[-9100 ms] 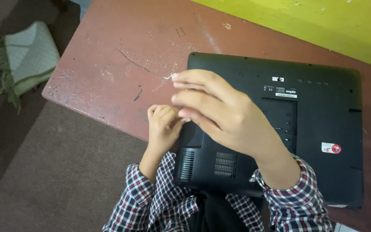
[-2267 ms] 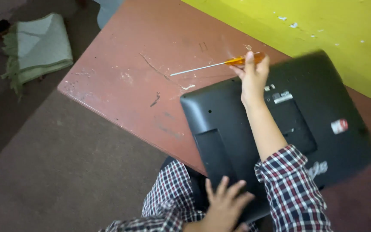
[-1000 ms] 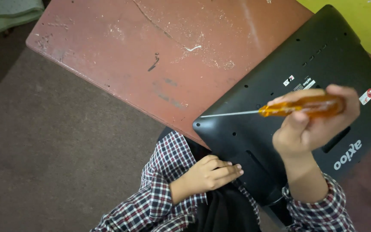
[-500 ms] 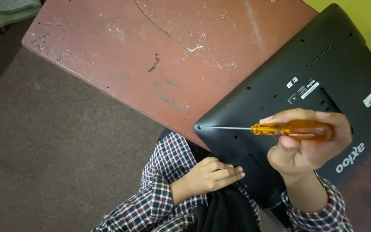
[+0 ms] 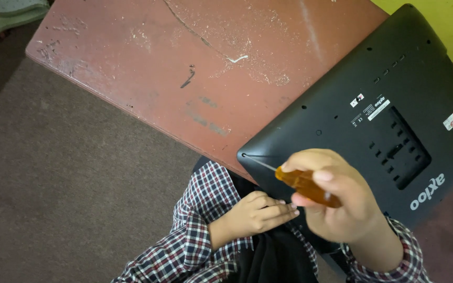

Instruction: Unscrewing the back cover of a monitor using a manual screwdriver.

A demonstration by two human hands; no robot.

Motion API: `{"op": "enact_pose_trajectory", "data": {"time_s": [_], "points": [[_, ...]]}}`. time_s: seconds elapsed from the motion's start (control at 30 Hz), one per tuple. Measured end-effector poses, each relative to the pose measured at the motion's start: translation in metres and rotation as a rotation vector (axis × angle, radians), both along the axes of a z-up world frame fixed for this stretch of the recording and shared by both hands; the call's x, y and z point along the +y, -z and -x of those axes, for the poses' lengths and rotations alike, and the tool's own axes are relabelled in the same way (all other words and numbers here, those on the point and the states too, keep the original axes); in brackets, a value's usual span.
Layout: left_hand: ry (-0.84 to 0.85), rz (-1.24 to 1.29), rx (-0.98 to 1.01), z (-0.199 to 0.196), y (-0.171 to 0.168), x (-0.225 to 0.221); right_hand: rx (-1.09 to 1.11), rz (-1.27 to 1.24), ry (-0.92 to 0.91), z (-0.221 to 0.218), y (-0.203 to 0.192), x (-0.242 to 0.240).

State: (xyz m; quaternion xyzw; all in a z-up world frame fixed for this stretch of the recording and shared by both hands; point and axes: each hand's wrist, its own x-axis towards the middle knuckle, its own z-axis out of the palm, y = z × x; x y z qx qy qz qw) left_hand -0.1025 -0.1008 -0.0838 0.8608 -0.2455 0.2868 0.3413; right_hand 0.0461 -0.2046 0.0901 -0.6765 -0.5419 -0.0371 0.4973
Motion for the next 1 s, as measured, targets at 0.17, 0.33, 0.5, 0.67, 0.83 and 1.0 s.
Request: {"op": "enact_pose_trajectory", "data": {"time_s": [0.17,0.33,0.5,0.67,0.83,1.0], "points": [[0.05,0.013,0.055,0.005,0.01,-0.003,-0.166,0.029,-0.032,-0.003,0.0,0.01],[0.016,0.012,0.025,0.0,-0.006,0.003,-0.064,0.022,0.086,-0.001,-0.019,0.015],[0.059,0.019,0.001,0.0,0.001,0.007,0.328,-0.059,-0.275,-0.013,-0.033,0.026],[-0.3,0.529,-0.12,-0.017,-0.01,0.021,0.7,-0.194,-0.361,-0.023,-0.02,0.023],[-0.181,0.29,0.177,-0.056,-0.073,0.086,0.713,-0.24,-0.317,-0.025,-0.01,0.021],[-0.076,0.329,0.189,-0.066,-0.072,0.095,0.697,-0.245,-0.239,-0.018,-0.011,0.019]]}}
